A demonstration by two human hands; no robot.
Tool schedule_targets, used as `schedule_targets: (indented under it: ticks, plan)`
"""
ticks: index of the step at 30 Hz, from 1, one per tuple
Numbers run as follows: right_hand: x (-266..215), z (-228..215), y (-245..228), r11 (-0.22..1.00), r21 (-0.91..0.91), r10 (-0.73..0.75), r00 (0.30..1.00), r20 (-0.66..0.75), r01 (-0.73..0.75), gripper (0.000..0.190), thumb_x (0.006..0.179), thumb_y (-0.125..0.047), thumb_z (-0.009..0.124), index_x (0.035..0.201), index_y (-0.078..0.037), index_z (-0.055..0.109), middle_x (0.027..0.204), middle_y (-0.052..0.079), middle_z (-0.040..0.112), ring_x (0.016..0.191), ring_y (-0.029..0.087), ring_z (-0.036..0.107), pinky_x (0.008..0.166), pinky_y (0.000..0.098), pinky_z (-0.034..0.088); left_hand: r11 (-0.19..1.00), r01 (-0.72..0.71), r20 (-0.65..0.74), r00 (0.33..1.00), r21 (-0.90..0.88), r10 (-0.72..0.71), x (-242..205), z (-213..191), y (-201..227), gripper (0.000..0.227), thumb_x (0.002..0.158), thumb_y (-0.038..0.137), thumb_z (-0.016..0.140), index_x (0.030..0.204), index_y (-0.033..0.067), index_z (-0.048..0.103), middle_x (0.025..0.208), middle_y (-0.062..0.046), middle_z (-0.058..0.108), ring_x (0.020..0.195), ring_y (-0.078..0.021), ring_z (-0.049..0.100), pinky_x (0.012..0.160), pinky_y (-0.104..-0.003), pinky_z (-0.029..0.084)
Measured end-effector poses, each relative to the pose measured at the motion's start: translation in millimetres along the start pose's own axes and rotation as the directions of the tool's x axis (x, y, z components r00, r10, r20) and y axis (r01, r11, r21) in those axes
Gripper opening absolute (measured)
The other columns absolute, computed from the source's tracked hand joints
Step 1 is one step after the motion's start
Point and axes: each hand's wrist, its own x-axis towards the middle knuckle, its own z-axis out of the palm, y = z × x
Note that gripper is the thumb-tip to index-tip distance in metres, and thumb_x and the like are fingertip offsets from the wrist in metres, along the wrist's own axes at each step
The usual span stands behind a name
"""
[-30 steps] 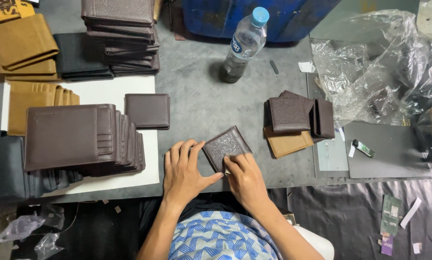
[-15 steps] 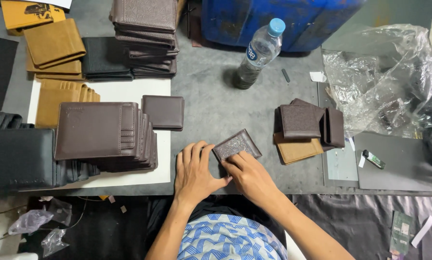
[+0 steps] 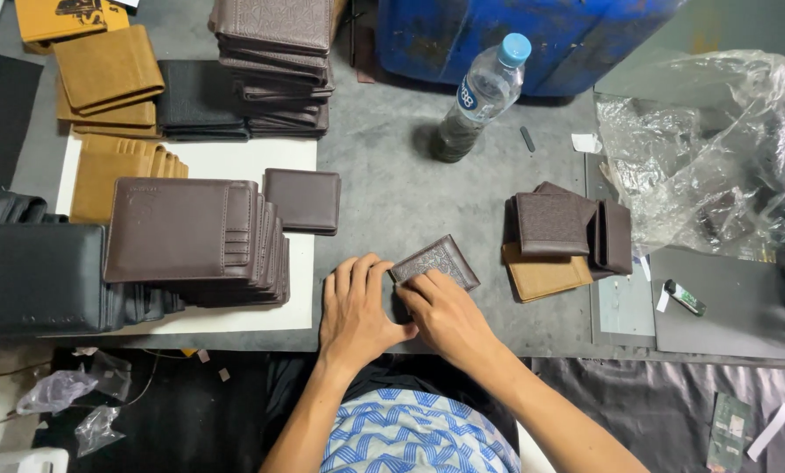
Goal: Inspecting and folding leather wallets at a workshop table
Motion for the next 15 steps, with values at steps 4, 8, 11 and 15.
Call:
schedule_targets:
  ticks: [4,8,11,15]
  plan:
    - [-13.8,-12.7,-9.3,0.997,0.062,0.048,0.999,0.025,-0.050,0.021,0.083,-0.002,0.070,0.104,-0.001,0.069,0.093,0.014,0.061,0.082,0.033,0.057,0.069,0.0389,0.049,1.000,0.009,-0.008,1.000,-0.003,-0.009,3.7,-6.4,4.0,0.081,0.059,0.059,0.081,0.121,0.0105,0.060,0.117,-0.008,0.056,0.119,-0.0333,0.052,0.094,-0.049,0.043]
    - [-1.6,14.5,6.2,0.994,0.040,0.101,0.995,-0.013,-0.101,0.026,0.082,0.001,0.068,0.107,-0.005,0.070,0.094,0.011,0.062,0.082,0.030,0.057,0.071,0.0370,0.049,1.000,-0.007,0.018,1.000,0.015,0.006,2.7,-7.1,3.1,0.087,0.057,0.063,0.083,0.122,0.0101,0.060,0.118,-0.008,0.055,0.120,-0.0332,0.051,0.095,-0.049,0.043]
    - [12.9,22.9,10.7,0.992,0.034,0.125,0.991,-0.043,-0.123,0.023,0.085,0.002,0.065,0.106,-0.003,0.070,0.092,0.012,0.061,0.082,0.030,0.056,0.071,0.0366,0.049,0.999,-0.020,0.024,1.000,0.029,0.019,0.2,-5.8,2.9,0.088,0.057,0.064,0.084,0.122,0.0095,0.060,0.119,-0.008,0.055,0.121,-0.0337,0.051,0.094,-0.049,0.044]
    - [3.9,4.6,-5.8,0.991,0.005,0.137,0.991,0.001,-0.137,0.030,0.084,0.002,0.065,0.113,-0.001,0.070,0.094,0.014,0.062,0.084,0.031,0.057,0.074,0.0367,0.049,0.999,-0.018,0.031,0.999,0.047,0.016,0.1,-5.4,3.0,0.092,0.056,0.067,0.084,0.124,0.0092,0.060,0.120,-0.009,0.055,0.121,-0.0344,0.052,0.095,-0.050,0.045]
